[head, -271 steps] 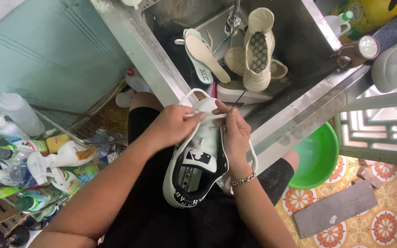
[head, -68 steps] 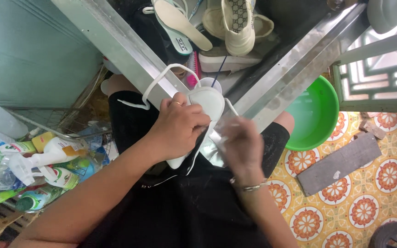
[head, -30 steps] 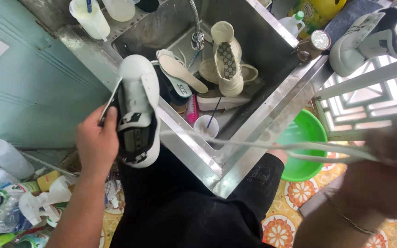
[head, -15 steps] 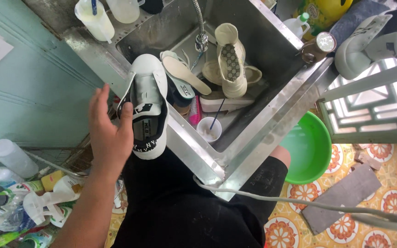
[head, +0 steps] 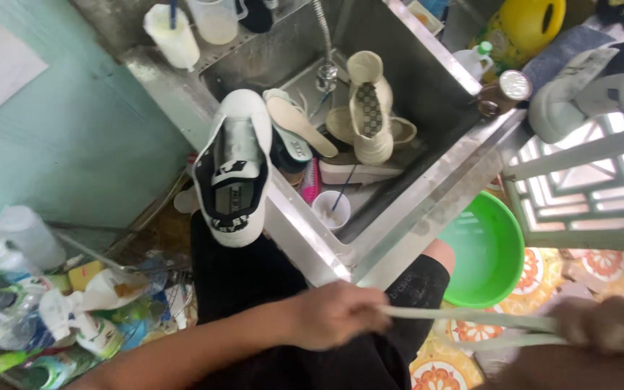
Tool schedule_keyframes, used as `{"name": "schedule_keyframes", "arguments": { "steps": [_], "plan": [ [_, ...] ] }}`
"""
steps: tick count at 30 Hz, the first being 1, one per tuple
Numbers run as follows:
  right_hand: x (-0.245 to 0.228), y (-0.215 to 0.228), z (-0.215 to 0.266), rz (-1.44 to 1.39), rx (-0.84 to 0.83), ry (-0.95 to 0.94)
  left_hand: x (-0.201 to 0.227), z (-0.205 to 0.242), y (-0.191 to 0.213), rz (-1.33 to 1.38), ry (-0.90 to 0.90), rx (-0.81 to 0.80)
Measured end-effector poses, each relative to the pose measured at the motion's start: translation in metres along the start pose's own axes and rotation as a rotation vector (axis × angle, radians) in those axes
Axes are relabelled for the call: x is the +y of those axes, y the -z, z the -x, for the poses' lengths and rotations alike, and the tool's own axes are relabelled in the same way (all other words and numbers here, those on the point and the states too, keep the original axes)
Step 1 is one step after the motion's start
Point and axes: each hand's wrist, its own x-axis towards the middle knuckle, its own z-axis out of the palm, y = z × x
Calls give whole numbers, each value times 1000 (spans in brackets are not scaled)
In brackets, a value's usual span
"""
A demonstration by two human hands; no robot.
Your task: Cleaning and relacing various pairs of shoes in a sink area.
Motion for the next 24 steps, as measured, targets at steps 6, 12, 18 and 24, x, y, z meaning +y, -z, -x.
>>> {"name": "schedule_keyframes", "arguments": {
  "steps": [6, 12, 18, 24],
  "plan": [
    [59, 207, -17, 403, 206, -137, 7, 22, 19, 20, 182, 163],
    [282, 133, 44, 603, 72, 5, 50, 5, 18, 716, -143, -20],
    [158, 20, -45, 735, -251, 276, 16, 3, 57, 1111, -648, 211],
    [128, -84, -75, 286, 25, 297, -58, -27, 0, 1066, 414, 559]
  ]
}}
